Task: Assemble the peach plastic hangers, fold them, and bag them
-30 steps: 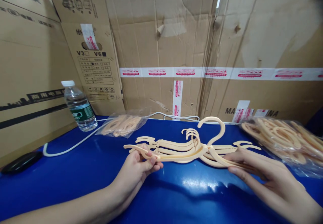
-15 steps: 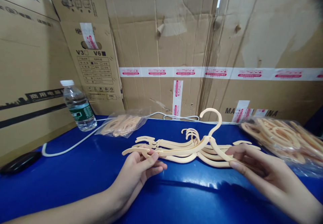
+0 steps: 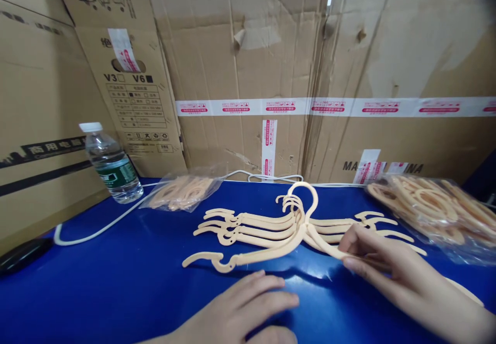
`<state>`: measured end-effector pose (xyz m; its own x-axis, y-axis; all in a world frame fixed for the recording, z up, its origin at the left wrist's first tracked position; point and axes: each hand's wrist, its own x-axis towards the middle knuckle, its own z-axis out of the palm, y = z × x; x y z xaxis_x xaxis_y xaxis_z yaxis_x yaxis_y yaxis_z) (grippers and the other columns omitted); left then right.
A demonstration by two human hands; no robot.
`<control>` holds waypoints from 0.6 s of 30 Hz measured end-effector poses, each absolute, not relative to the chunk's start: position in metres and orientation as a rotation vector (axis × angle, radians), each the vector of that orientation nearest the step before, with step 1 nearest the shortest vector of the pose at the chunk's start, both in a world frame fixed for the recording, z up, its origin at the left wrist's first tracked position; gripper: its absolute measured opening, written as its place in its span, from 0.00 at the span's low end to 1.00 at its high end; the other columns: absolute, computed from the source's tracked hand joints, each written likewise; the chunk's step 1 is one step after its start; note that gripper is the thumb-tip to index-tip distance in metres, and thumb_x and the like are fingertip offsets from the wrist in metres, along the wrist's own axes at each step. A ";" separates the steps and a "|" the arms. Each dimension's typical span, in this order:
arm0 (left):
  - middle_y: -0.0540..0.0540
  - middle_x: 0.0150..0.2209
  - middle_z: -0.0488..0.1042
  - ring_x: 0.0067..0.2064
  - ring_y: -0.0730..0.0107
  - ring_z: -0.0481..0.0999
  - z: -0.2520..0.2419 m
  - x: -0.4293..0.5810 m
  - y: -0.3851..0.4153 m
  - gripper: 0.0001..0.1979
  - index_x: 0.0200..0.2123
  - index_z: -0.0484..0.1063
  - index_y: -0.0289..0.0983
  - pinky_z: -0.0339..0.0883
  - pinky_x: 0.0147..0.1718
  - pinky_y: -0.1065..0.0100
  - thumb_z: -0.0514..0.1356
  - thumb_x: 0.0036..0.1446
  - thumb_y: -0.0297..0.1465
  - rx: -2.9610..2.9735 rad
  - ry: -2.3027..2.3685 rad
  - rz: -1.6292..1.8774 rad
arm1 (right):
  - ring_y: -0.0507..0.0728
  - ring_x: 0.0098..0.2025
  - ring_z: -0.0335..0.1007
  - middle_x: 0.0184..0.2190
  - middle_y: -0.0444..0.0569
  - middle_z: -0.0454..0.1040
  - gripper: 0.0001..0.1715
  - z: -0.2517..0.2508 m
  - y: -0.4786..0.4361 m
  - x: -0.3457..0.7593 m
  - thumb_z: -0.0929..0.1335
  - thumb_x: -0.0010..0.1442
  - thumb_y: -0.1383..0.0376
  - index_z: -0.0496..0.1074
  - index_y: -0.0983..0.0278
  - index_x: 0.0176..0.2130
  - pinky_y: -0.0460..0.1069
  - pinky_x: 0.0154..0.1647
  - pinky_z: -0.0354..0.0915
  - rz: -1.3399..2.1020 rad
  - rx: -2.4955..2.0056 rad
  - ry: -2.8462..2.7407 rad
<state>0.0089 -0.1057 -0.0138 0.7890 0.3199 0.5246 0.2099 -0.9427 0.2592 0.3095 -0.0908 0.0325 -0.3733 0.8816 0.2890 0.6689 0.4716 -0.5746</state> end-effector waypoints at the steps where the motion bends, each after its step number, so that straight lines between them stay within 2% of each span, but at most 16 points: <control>1: 0.40 0.58 0.73 0.63 0.56 0.66 -0.011 0.008 -0.106 0.15 0.53 0.72 0.40 0.55 0.64 0.56 0.50 0.69 0.27 2.844 0.514 0.742 | 0.55 0.30 0.72 0.29 0.45 0.74 0.11 0.032 -0.091 0.309 0.62 0.66 0.58 0.67 0.59 0.34 0.48 0.31 0.70 0.482 -1.273 -2.180; 5: 0.34 0.63 0.66 0.64 0.43 0.64 0.001 0.003 -0.108 0.17 0.57 0.70 0.42 0.47 0.63 0.40 0.53 0.67 0.35 2.851 0.732 0.507 | 0.56 0.29 0.71 0.27 0.45 0.74 0.12 0.028 -0.091 0.308 0.61 0.66 0.61 0.67 0.60 0.31 0.49 0.30 0.68 0.432 -1.269 -2.286; 7: 0.34 0.65 0.61 0.65 0.40 0.61 0.005 0.001 -0.109 0.20 0.60 0.67 0.43 0.46 0.64 0.39 0.55 0.66 0.37 2.798 0.786 0.361 | 0.56 0.30 0.71 0.28 0.46 0.74 0.11 0.026 -0.090 0.310 0.61 0.66 0.63 0.67 0.60 0.31 0.50 0.30 0.68 0.422 -1.282 -2.332; 9: 0.38 0.66 0.59 0.66 0.43 0.60 0.004 0.000 -0.110 0.21 0.62 0.64 0.45 0.44 0.65 0.40 0.54 0.67 0.36 2.759 0.823 0.324 | 0.57 0.32 0.72 0.31 0.47 0.74 0.11 0.024 -0.090 0.310 0.60 0.66 0.65 0.67 0.60 0.32 0.50 0.31 0.69 0.408 -1.291 -2.363; 13: 0.43 0.67 0.59 0.67 0.44 0.59 -0.003 0.003 -0.113 0.23 0.64 0.62 0.48 0.37 0.66 0.40 0.53 0.68 0.40 2.694 0.960 0.509 | 0.59 0.36 0.71 0.34 0.50 0.72 0.08 0.025 -0.090 0.310 0.62 0.63 0.68 0.68 0.60 0.33 0.52 0.35 0.70 0.325 -1.293 -2.422; 15: 0.43 0.67 0.59 0.67 0.41 0.58 -0.002 0.003 -0.113 0.25 0.65 0.61 0.48 0.38 0.65 0.37 0.54 0.66 0.43 2.672 0.970 0.510 | 0.59 0.38 0.70 0.35 0.51 0.71 0.07 0.026 -0.090 0.309 0.62 0.61 0.69 0.68 0.60 0.33 0.53 0.36 0.71 0.279 -1.280 -2.431; 18: 0.43 0.67 0.57 0.67 0.39 0.57 0.012 0.003 -0.110 0.27 0.66 0.59 0.49 0.42 0.63 0.35 0.56 0.65 0.43 2.663 0.919 0.336 | 0.60 0.40 0.69 0.37 0.53 0.69 0.08 0.025 -0.088 0.309 0.61 0.62 0.70 0.68 0.61 0.34 0.54 0.38 0.71 0.194 -1.266 -2.434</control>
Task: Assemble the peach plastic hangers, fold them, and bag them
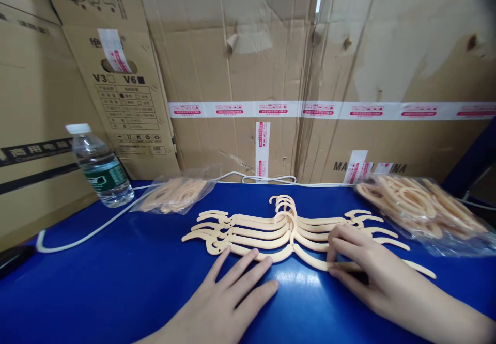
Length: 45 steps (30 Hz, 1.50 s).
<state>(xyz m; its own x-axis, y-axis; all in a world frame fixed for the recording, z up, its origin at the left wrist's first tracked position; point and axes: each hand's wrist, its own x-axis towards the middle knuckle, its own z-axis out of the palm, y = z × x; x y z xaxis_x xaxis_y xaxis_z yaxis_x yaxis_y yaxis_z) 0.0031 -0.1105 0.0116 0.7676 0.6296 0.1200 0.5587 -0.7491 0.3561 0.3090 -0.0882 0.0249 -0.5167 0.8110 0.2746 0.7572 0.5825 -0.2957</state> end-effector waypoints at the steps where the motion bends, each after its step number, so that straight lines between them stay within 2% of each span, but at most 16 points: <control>1: 0.43 0.68 0.56 0.67 0.39 0.56 0.017 0.003 -0.110 0.28 0.66 0.57 0.50 0.43 0.63 0.35 0.57 0.65 0.42 2.660 0.929 0.283 | 0.60 0.40 0.69 0.38 0.54 0.69 0.08 0.024 -0.088 0.309 0.60 0.63 0.70 0.68 0.62 0.35 0.55 0.39 0.71 0.163 -1.265 -2.436; 4: 0.43 0.68 0.54 0.68 0.38 0.52 0.028 0.004 -0.110 0.33 0.67 0.55 0.50 0.43 0.63 0.35 0.61 0.61 0.43 2.661 0.960 0.223 | 0.62 0.45 0.70 0.43 0.59 0.70 0.13 0.018 -0.087 0.308 0.57 0.66 0.69 0.68 0.64 0.40 0.59 0.44 0.71 0.080 -1.283 -2.425; 6: 0.43 0.69 0.53 0.69 0.38 0.50 0.029 0.007 -0.112 0.35 0.67 0.56 0.49 0.41 0.64 0.36 0.62 0.60 0.45 2.666 0.971 0.277 | 0.65 0.53 0.67 0.51 0.64 0.69 0.18 0.012 -0.088 0.306 0.55 0.68 0.67 0.68 0.67 0.49 0.63 0.52 0.68 0.015 -1.305 -2.412; 9: 0.42 0.69 0.52 0.69 0.40 0.50 0.022 0.011 -0.114 0.36 0.67 0.56 0.48 0.39 0.64 0.37 0.62 0.59 0.48 2.682 0.994 0.375 | 0.70 0.66 0.54 0.65 0.67 0.59 0.29 0.002 -0.088 0.303 0.56 0.70 0.59 0.57 0.71 0.64 0.70 0.61 0.58 -0.069 -1.394 -2.431; 11: 0.41 0.69 0.51 0.69 0.40 0.51 0.018 0.013 -0.114 0.36 0.67 0.56 0.49 0.39 0.64 0.37 0.61 0.59 0.49 2.691 1.002 0.384 | 0.71 0.69 0.46 0.68 0.66 0.53 0.36 -0.004 -0.085 0.302 0.56 0.70 0.53 0.52 0.71 0.68 0.73 0.64 0.52 -0.079 -1.457 -2.472; 14: 0.41 0.70 0.51 0.69 0.37 0.50 0.019 0.013 -0.108 0.35 0.66 0.57 0.51 0.41 0.63 0.36 0.62 0.58 0.49 2.684 1.025 0.402 | 0.70 0.70 0.43 0.69 0.63 0.50 0.39 -0.008 -0.073 0.302 0.55 0.69 0.49 0.52 0.70 0.69 0.71 0.66 0.48 -0.067 -1.479 -2.511; 18: 0.38 0.70 0.48 0.69 0.35 0.47 0.028 0.013 -0.092 0.34 0.67 0.56 0.50 0.43 0.62 0.34 0.60 0.60 0.48 2.677 0.940 0.301 | 0.69 0.70 0.43 0.69 0.63 0.49 0.39 -0.005 -0.049 0.303 0.55 0.69 0.48 0.52 0.69 0.69 0.69 0.67 0.47 -0.076 -1.452 -2.532; 24: 0.36 0.71 0.44 0.70 0.34 0.41 0.034 0.018 -0.066 0.34 0.68 0.53 0.48 0.39 0.62 0.31 0.54 0.63 0.51 2.733 1.058 0.141 | 0.67 0.71 0.43 0.69 0.64 0.49 0.40 0.002 -0.019 0.299 0.51 0.70 0.48 0.51 0.73 0.69 0.66 0.68 0.45 -0.055 -1.448 -2.558; 27: 0.36 0.71 0.44 0.70 0.36 0.40 0.031 0.019 -0.058 0.33 0.68 0.53 0.48 0.38 0.62 0.32 0.53 0.63 0.51 2.745 1.075 0.148 | 0.69 0.70 0.43 0.69 0.64 0.50 0.40 0.001 -0.011 0.297 0.51 0.70 0.49 0.52 0.73 0.68 0.68 0.68 0.45 -0.051 -1.477 -2.534; 34: 0.38 0.70 0.48 0.70 0.38 0.43 0.025 0.019 -0.052 0.31 0.66 0.58 0.48 0.40 0.63 0.34 0.57 0.63 0.47 2.728 1.088 0.287 | 0.68 0.70 0.45 0.68 0.62 0.53 0.35 -0.001 -0.002 0.297 0.52 0.71 0.52 0.55 0.68 0.68 0.69 0.67 0.47 -0.061 -1.489 -2.482; 41: 0.33 0.69 0.53 0.69 0.39 0.48 0.023 0.018 -0.068 0.27 0.66 0.60 0.42 0.43 0.63 0.35 0.51 0.66 0.44 2.762 1.184 0.314 | 0.67 0.69 0.49 0.65 0.65 0.59 0.31 0.008 -0.027 0.305 0.55 0.70 0.57 0.59 0.72 0.64 0.65 0.67 0.51 -0.121 -1.459 -2.411; 45: 0.36 0.67 0.60 0.68 0.43 0.55 0.016 0.016 -0.081 0.23 0.63 0.64 0.43 0.45 0.63 0.38 0.52 0.67 0.37 2.821 1.149 0.404 | 0.67 0.64 0.60 0.61 0.64 0.66 0.27 0.010 -0.050 0.308 0.57 0.69 0.60 0.63 0.69 0.61 0.66 0.63 0.58 -0.160 -1.395 -2.347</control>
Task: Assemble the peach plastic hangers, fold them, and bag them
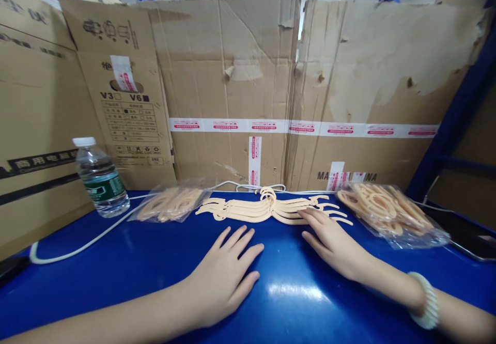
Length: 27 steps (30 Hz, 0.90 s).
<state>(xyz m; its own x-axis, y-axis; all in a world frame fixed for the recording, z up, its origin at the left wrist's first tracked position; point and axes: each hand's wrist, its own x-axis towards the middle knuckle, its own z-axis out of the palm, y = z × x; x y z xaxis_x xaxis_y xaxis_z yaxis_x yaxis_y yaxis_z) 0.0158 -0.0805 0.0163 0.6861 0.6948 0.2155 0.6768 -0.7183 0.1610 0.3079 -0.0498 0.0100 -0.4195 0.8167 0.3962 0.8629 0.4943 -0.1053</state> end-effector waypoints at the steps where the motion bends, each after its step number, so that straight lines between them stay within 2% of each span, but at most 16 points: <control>1: 0.37 0.66 0.62 0.68 0.43 0.56 0.014 0.016 -0.082 0.22 0.62 0.65 0.42 0.44 0.64 0.38 0.53 0.66 0.36 2.818 1.143 0.466 | 0.67 0.61 0.63 0.59 0.64 0.68 0.25 0.010 -0.053 0.308 0.58 0.68 0.61 0.64 0.68 0.60 0.66 0.61 0.60 -0.179 -1.376 -2.324; 4: 0.38 0.63 0.66 0.66 0.43 0.60 0.011 0.015 -0.084 0.21 0.58 0.69 0.41 0.44 0.64 0.38 0.55 0.63 0.32 2.783 1.105 0.622 | 0.67 0.55 0.67 0.53 0.62 0.71 0.21 0.010 -0.055 0.309 0.59 0.68 0.65 0.68 0.67 0.56 0.65 0.55 0.65 -0.246 -1.337 -2.285; 9: 0.39 0.60 0.71 0.63 0.43 0.64 0.008 0.013 -0.081 0.19 0.56 0.70 0.39 0.49 0.63 0.39 0.55 0.61 0.29 2.825 1.029 0.610 | 0.64 0.49 0.69 0.47 0.57 0.73 0.18 0.012 -0.048 0.318 0.59 0.67 0.68 0.70 0.63 0.53 0.62 0.48 0.68 -0.256 -1.267 -2.283; 15: 0.45 0.56 0.74 0.61 0.49 0.67 -0.010 0.009 -0.072 0.16 0.53 0.69 0.42 0.55 0.61 0.40 0.54 0.63 0.32 2.909 0.959 0.781 | 0.61 0.46 0.71 0.45 0.54 0.74 0.16 0.004 -0.041 0.335 0.60 0.68 0.66 0.71 0.60 0.52 0.57 0.46 0.70 -0.250 -1.218 -2.241; 22: 0.43 0.53 0.76 0.58 0.48 0.70 -0.025 0.013 -0.062 0.15 0.50 0.71 0.39 0.60 0.58 0.39 0.54 0.62 0.34 2.983 0.954 0.921 | 0.60 0.44 0.74 0.44 0.54 0.75 0.14 0.003 -0.034 0.341 0.61 0.68 0.64 0.74 0.61 0.48 0.53 0.44 0.73 -0.233 -1.211 -2.192; 27: 0.43 0.52 0.77 0.56 0.46 0.73 -0.010 0.012 -0.065 0.13 0.48 0.71 0.38 0.67 0.54 0.39 0.56 0.62 0.35 3.072 0.962 0.763 | 0.59 0.43 0.75 0.42 0.54 0.75 0.13 0.003 -0.032 0.346 0.62 0.68 0.62 0.74 0.60 0.47 0.53 0.43 0.73 -0.222 -1.158 -2.167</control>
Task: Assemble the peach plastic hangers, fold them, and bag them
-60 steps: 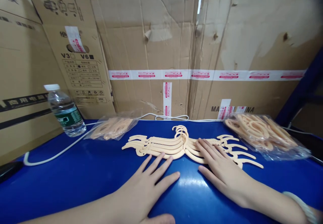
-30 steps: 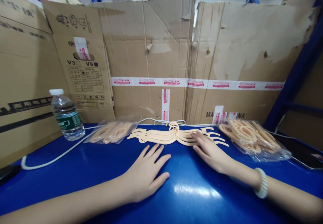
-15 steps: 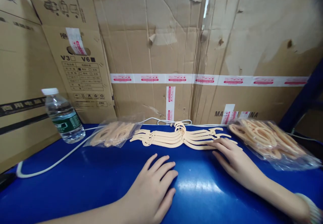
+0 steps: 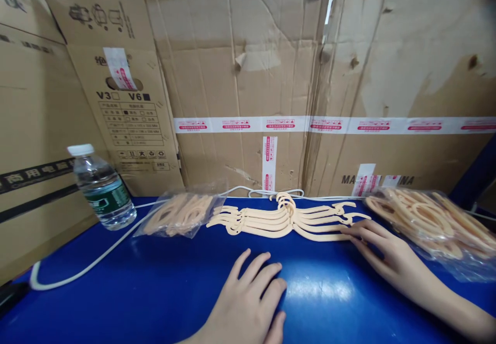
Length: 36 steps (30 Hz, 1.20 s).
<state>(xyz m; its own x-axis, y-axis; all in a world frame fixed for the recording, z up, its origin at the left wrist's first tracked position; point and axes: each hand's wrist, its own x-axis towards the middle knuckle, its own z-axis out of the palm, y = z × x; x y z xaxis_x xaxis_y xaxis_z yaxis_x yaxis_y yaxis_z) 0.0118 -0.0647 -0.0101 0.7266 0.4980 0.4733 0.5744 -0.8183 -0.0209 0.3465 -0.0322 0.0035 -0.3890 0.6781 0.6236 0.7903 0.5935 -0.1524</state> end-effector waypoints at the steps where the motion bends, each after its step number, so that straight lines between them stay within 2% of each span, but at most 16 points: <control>1: 0.42 0.53 0.77 0.56 0.46 0.74 -0.007 0.011 -0.065 0.13 0.48 0.71 0.37 0.67 0.53 0.39 0.56 0.62 0.35 -2.766 -0.865 -0.649 | 0.59 0.44 0.75 0.42 0.53 0.75 0.13 0.003 -0.032 0.348 0.62 0.68 0.62 0.74 0.60 0.48 0.53 0.44 0.73 -0.208 -1.154 -2.168; 10: 0.43 0.52 0.77 0.56 0.46 0.74 -0.004 0.011 -0.064 0.13 0.48 0.72 0.37 0.67 0.55 0.41 0.58 0.61 0.35 -2.760 -0.893 -0.633 | 0.58 0.44 0.75 0.42 0.52 0.75 0.12 0.003 -0.028 0.354 0.63 0.68 0.63 0.74 0.59 0.48 0.51 0.44 0.73 -0.179 -1.134 -2.153; 15: 0.42 0.53 0.76 0.57 0.46 0.73 0.000 0.013 -0.068 0.13 0.48 0.71 0.37 0.64 0.56 0.38 0.57 0.62 0.36 -2.809 -0.924 -0.628 | 0.59 0.42 0.77 0.41 0.53 0.77 0.12 0.005 -0.032 0.349 0.64 0.67 0.63 0.75 0.60 0.45 0.50 0.42 0.74 -0.246 -1.064 -2.150; 19: 0.42 0.52 0.77 0.56 0.48 0.73 -0.014 0.012 -0.065 0.13 0.48 0.71 0.38 0.62 0.58 0.40 0.56 0.62 0.37 -2.783 -0.918 -0.746 | 0.57 0.39 0.78 0.39 0.52 0.77 0.12 0.010 -0.037 0.342 0.64 0.66 0.63 0.76 0.60 0.44 0.48 0.38 0.75 -0.291 -1.019 -2.149; 24: 0.43 0.52 0.77 0.55 0.51 0.73 -0.035 0.008 -0.057 0.15 0.48 0.71 0.40 0.58 0.60 0.42 0.54 0.62 0.39 -2.728 -0.898 -0.859 | 0.56 0.40 0.79 0.38 0.50 0.78 0.11 0.014 -0.047 0.332 0.64 0.65 0.65 0.75 0.59 0.43 0.46 0.40 0.75 -0.262 -0.989 -2.163; 36: 0.45 0.52 0.77 0.54 0.54 0.74 -0.037 0.005 -0.057 0.14 0.49 0.70 0.41 0.60 0.60 0.44 0.54 0.63 0.38 -2.737 -0.910 -0.862 | 0.59 0.39 0.79 0.39 0.52 0.79 0.11 0.007 -0.052 0.329 0.65 0.64 0.64 0.76 0.57 0.43 0.47 0.38 0.76 -0.159 -1.023 -2.123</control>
